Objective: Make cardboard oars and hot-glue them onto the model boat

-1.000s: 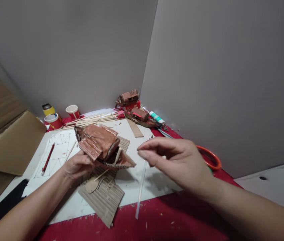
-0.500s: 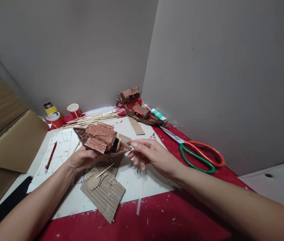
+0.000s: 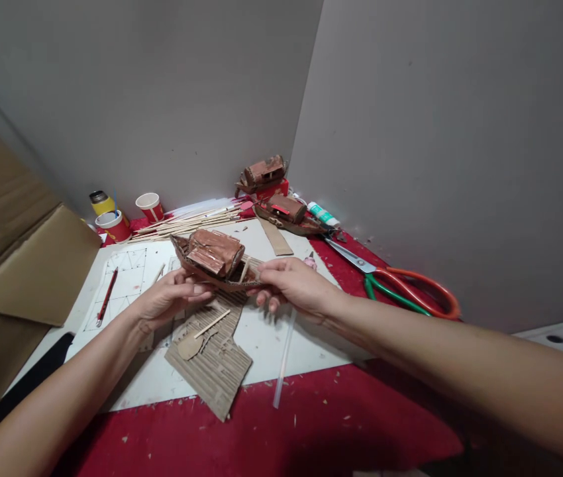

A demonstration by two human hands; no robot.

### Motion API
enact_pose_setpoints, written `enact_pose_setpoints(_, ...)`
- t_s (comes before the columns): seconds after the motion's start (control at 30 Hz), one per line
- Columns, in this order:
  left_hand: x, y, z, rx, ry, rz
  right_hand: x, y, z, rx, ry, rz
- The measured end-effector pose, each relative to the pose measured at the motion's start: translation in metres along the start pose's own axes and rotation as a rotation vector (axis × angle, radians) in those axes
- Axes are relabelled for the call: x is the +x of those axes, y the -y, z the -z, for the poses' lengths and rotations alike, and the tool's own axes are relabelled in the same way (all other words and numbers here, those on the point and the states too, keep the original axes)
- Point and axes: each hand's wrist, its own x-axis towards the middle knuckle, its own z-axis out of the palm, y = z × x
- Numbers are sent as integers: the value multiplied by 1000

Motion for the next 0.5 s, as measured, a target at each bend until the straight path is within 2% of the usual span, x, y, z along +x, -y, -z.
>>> enact_pose_setpoints(0.1, -18, 1, 5, 132, -146, 20, 3, -4, 1, 0, -16, -12)
enact_pose_setpoints(0.2, -40, 10, -1, 281, -260, -19, 4, -11, -2, -6, -31, -16)
enact_pose_setpoints(0.27, -51, 17, -11, 519, -250, -44, 5, -17, -5, -16, -35, -17)
enact_pose_setpoints(0.33, -54, 23, -24, 956, -185, -103, 5, -22, -9, -29, -37, -16)
enact_pose_setpoints(0.37, -54, 25, -30, 1097, -168, -125, 6, -25, -10, -35, -38, -15)
enact_pose_setpoints(0.4, -52, 27, -34, 1203, -161, -143, 7, -28, -11, -41, -40, -15)
enact_pose_setpoints(0.5, -43, 30, -41, 1306, -187, -155, 8, -34, -13, -56, -41, -18)
